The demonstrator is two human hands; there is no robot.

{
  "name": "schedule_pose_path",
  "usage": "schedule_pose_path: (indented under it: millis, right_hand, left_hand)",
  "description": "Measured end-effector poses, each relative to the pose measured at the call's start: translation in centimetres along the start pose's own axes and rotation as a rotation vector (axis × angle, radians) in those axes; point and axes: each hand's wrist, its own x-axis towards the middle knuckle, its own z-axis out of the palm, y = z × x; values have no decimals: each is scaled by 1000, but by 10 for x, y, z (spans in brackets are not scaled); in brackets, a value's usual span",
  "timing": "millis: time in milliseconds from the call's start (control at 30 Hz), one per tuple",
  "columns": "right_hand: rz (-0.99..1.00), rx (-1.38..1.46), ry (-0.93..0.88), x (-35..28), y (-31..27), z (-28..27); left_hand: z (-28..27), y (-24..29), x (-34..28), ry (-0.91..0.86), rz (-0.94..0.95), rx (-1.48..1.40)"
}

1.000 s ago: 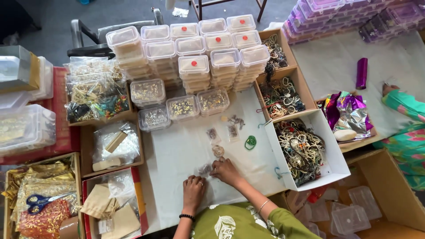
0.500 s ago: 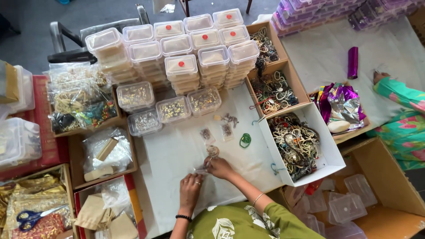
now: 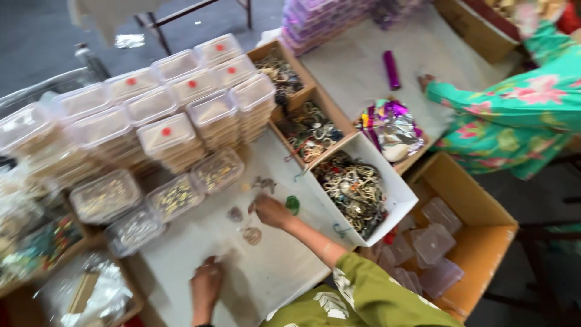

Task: The person sorts through various jewelry items and small components on a cluttered table. They pick up small plastic bags containing beads or charms, examine them, and place them back down. They also handle loose necklaces and bracelets, moving them around the workspace.

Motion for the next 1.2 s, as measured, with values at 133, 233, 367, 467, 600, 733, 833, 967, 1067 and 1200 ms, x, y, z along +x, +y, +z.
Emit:
schedule_pose_path:
  millis: [133, 233, 367, 467, 600, 733, 833, 967, 1067, 1200]
  right_hand:
    - [-88, -311, 65, 36, 44, -29]
    - [-289, -485, 43, 46, 58, -50]
    - [-317, -526, -110, 29, 63, -76]
    - [-258, -528, -89, 8, 89, -49]
    - [32, -630, -87, -2, 119, -3]
    - [199, -393, 113, 4, 88, -14]
    - [382, 76, 245, -7, 33, -38]
    - [429, 522, 135, -41, -40, -63]
    - [381, 779, 7, -62, -74, -62]
    - [416, 743, 277, -71, -64, -27]
  left_hand:
    - [-38, -47, 27, -54, -241, 38]
    - [-37, -90, 35, -89, -267, 184]
    - [-33, -81, 23, 143, -318, 300]
    - [-31, -56, -2, 347, -309, 370]
    - [-28, -7, -30, 509, -295, 360]
    - [-31, 70, -14, 534, -237, 47]
    - [-19, 106, 1, 349, -274, -384]
    - [23, 125, 37, 30, -687, -1412]
    - [51, 128, 60, -23, -734, -1862]
    - [94, 130, 64, 4, -700, -2100]
